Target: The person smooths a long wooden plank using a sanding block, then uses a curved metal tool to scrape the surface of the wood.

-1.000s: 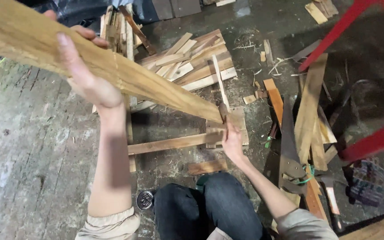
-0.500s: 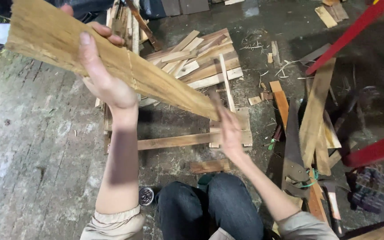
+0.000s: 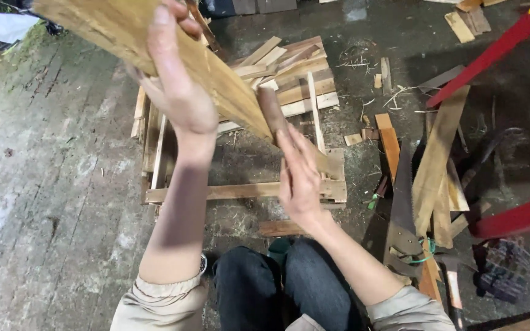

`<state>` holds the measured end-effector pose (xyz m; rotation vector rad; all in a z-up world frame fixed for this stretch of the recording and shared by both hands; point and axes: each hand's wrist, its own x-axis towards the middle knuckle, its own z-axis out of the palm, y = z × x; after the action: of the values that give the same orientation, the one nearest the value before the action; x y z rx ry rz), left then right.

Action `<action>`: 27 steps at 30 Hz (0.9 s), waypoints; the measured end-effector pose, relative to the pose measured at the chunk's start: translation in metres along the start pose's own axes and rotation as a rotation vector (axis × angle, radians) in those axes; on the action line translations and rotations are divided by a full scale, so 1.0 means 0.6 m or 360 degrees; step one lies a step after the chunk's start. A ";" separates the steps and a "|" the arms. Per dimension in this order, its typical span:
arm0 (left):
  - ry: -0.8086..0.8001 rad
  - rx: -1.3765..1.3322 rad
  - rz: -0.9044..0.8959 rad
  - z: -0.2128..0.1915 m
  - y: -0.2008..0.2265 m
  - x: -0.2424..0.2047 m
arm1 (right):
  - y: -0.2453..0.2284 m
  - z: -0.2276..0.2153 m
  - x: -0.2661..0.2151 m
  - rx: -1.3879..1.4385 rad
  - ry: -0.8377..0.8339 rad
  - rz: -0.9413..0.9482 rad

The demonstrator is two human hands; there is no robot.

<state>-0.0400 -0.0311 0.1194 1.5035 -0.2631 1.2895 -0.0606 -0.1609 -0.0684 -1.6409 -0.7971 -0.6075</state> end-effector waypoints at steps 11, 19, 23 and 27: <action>0.0046 0.0067 -0.0026 -0.009 0.019 0.006 | 0.229 -0.020 -0.180 -0.0241 -0.0122 0.0992; 0.0011 -0.0060 0.0013 -0.019 -0.008 0.020 | 0.047 0.013 -0.017 0.0047 0.0075 -0.0008; -0.0049 -0.0352 0.0007 -0.058 -0.044 0.028 | 0.159 0.009 -0.118 0.0080 -0.0106 0.0539; 0.0120 -0.0356 -0.0267 -0.096 -0.069 0.014 | 0.317 -0.009 -0.266 -0.0426 -0.0272 0.1255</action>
<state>-0.0392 0.0354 0.0928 1.2578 -0.2196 1.1408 -0.0149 -0.2163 -0.3058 -2.0865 -0.1351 -0.0077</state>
